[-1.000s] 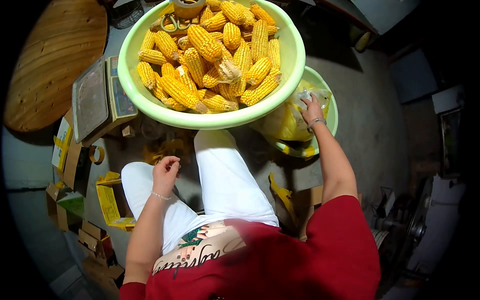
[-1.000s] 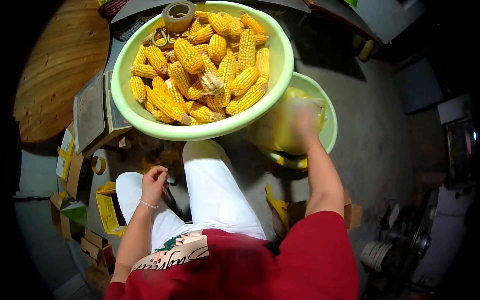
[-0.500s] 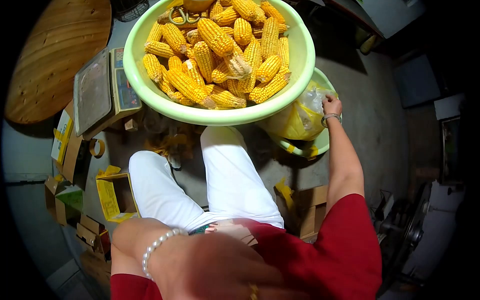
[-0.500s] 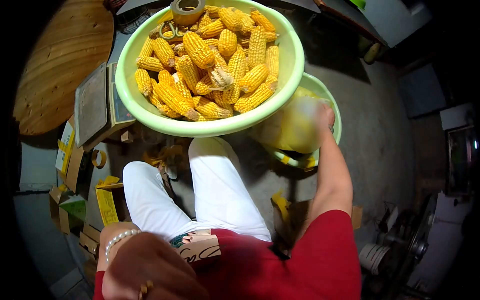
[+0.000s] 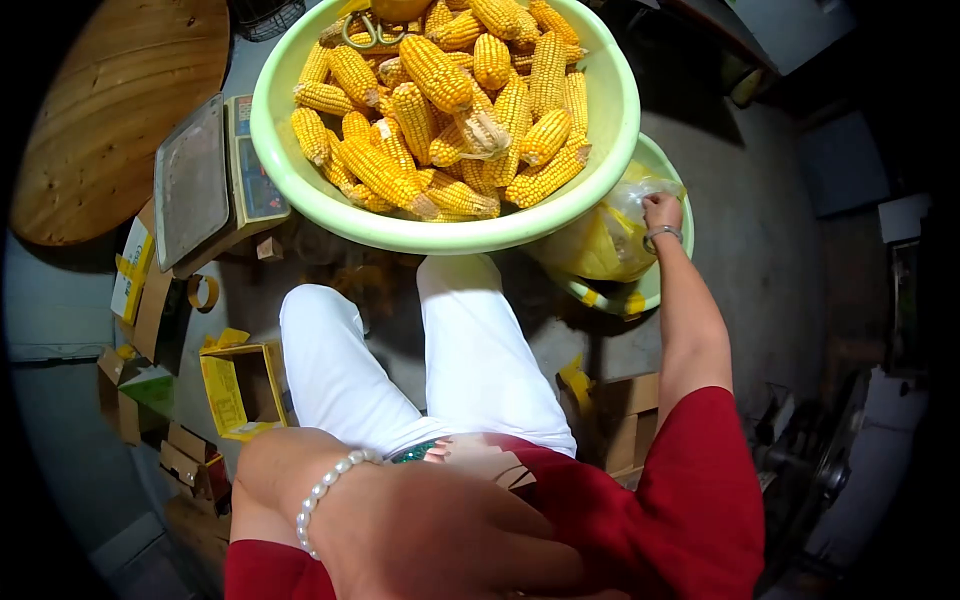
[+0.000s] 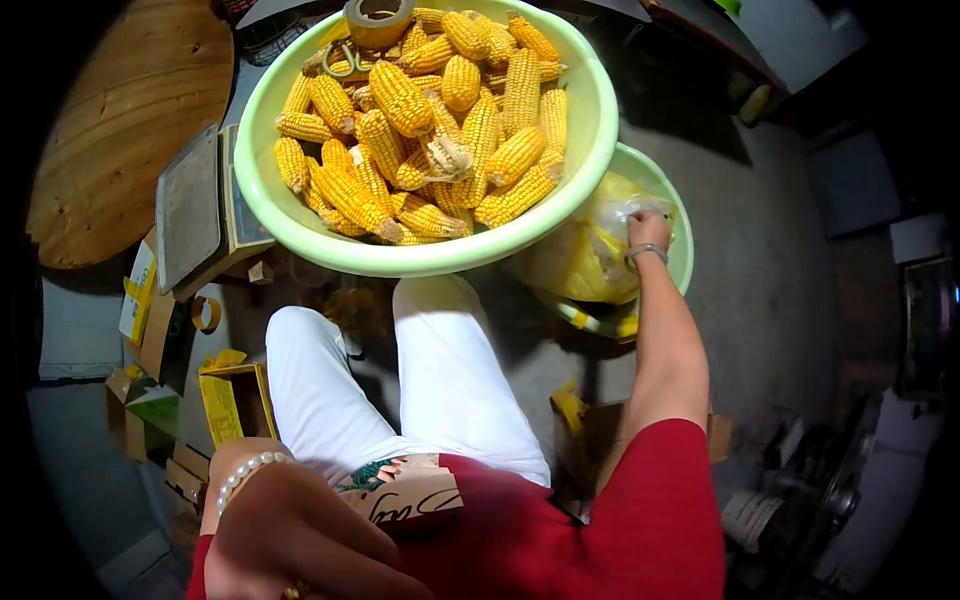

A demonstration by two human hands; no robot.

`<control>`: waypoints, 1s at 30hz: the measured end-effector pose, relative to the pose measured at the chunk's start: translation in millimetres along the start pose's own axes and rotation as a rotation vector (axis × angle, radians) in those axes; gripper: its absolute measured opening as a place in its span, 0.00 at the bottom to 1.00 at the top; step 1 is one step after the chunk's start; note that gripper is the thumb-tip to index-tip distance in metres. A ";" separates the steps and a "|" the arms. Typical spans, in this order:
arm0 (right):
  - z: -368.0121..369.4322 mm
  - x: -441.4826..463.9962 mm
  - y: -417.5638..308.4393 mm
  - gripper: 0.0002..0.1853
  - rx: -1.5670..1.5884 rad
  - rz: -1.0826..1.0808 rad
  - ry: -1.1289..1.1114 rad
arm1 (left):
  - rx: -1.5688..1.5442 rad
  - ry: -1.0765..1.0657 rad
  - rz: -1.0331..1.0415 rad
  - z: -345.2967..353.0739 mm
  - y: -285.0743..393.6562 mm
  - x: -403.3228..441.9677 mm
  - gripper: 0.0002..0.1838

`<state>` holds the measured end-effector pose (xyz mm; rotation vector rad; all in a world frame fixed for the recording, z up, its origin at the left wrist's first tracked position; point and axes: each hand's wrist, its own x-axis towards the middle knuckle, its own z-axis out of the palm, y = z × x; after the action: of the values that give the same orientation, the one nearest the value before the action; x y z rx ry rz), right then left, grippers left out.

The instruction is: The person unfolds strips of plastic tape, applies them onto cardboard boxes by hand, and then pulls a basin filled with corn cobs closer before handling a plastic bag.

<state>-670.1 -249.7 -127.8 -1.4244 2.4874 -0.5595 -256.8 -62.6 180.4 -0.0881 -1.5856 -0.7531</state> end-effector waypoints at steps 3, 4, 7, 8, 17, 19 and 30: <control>-17.6 0.3 12.3 0.11 0.158 0.096 0.095 | -0.054 -0.206 -0.039 -16.8 -8.1 -6.4 0.13; -27.4 -2.3 14.2 0.11 0.214 0.143 0.109 | -0.062 -0.326 -0.051 -25.1 -11.9 -9.4 0.13; -40.3 2.1 28.8 0.14 0.148 0.196 0.053 | -0.091 -0.589 -0.336 -31.9 -14.6 -18.4 0.15; -43.9 2.8 30.2 0.14 0.132 0.219 0.005 | -0.128 -0.616 -0.478 -29.7 -13.9 -22.6 0.14; -61.3 -9.7 5.9 0.02 0.714 0.012 0.092 | 0.234 -0.508 -0.603 -22.2 -60.9 -74.0 0.16; -74.7 -17.4 -6.0 0.04 0.791 -0.038 0.112 | 0.283 -0.442 -0.627 -22.2 -75.1 -90.5 0.15; -146.3 -125.6 -135.2 0.07 0.955 -0.553 -0.175 | 0.722 -0.142 -0.609 -19.4 -102.4 -71.5 0.42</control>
<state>-555.6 -171.7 62.7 -1.5635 1.2928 -1.3933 -275.7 -126.0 72.7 0.9173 -1.9566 -0.5874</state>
